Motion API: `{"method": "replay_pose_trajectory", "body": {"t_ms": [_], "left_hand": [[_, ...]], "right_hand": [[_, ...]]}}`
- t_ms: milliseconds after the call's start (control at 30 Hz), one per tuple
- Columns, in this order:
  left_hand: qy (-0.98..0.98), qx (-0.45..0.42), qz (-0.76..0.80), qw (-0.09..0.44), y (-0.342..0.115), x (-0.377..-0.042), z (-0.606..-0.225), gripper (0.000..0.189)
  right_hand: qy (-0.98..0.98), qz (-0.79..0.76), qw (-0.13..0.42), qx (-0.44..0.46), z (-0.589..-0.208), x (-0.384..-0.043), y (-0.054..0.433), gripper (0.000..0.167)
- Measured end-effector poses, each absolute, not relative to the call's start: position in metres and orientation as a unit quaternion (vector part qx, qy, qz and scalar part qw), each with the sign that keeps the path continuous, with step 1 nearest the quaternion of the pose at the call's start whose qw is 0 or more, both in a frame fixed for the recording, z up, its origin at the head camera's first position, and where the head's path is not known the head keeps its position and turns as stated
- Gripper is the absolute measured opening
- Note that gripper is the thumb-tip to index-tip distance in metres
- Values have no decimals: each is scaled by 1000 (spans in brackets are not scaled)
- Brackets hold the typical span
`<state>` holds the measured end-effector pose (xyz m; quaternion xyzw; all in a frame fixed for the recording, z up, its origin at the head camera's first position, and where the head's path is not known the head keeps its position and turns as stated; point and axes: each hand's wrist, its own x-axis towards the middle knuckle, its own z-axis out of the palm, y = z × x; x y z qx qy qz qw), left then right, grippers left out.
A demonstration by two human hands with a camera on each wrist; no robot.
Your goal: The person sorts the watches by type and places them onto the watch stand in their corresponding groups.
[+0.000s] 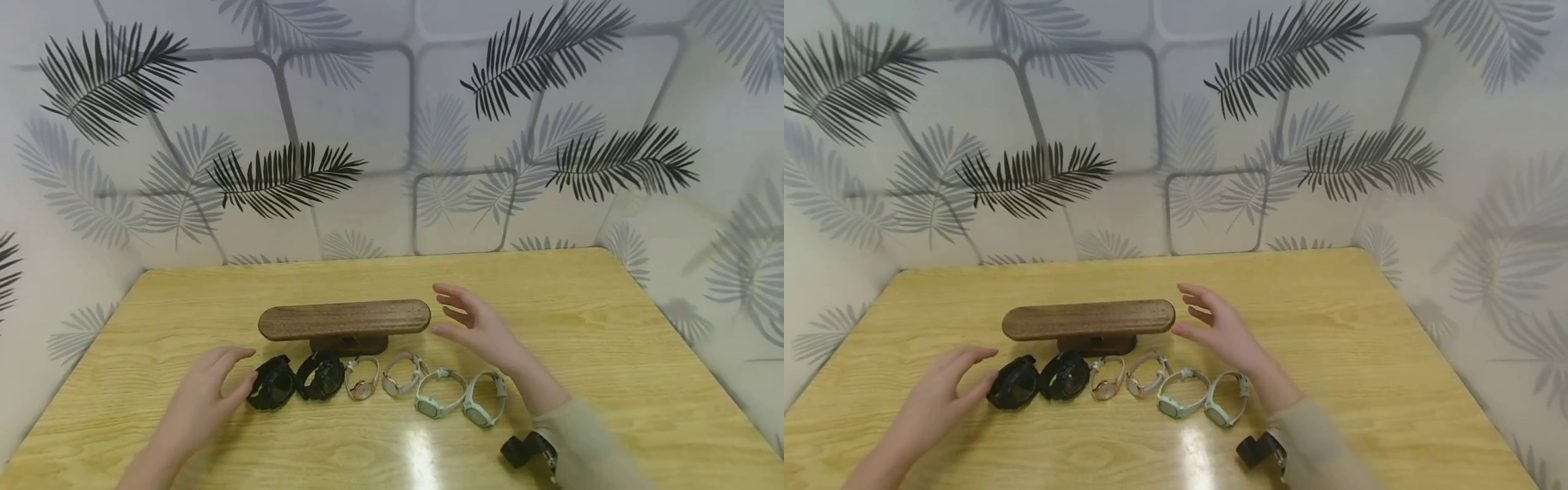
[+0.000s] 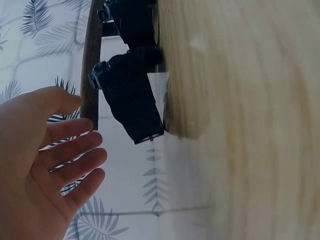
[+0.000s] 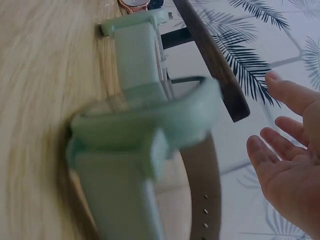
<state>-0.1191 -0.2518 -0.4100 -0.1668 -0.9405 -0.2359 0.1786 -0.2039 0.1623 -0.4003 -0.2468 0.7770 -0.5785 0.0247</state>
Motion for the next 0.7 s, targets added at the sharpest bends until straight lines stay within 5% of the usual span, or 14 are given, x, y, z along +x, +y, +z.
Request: {"method": "replay_pose_trajectory", "body": {"t_ms": [700], "left_hand": [[-950,-159,-247,109,-231,-118,-416,21]], "right_hand": [[786,-562,1,-258,-414,-213,140,50]]}}
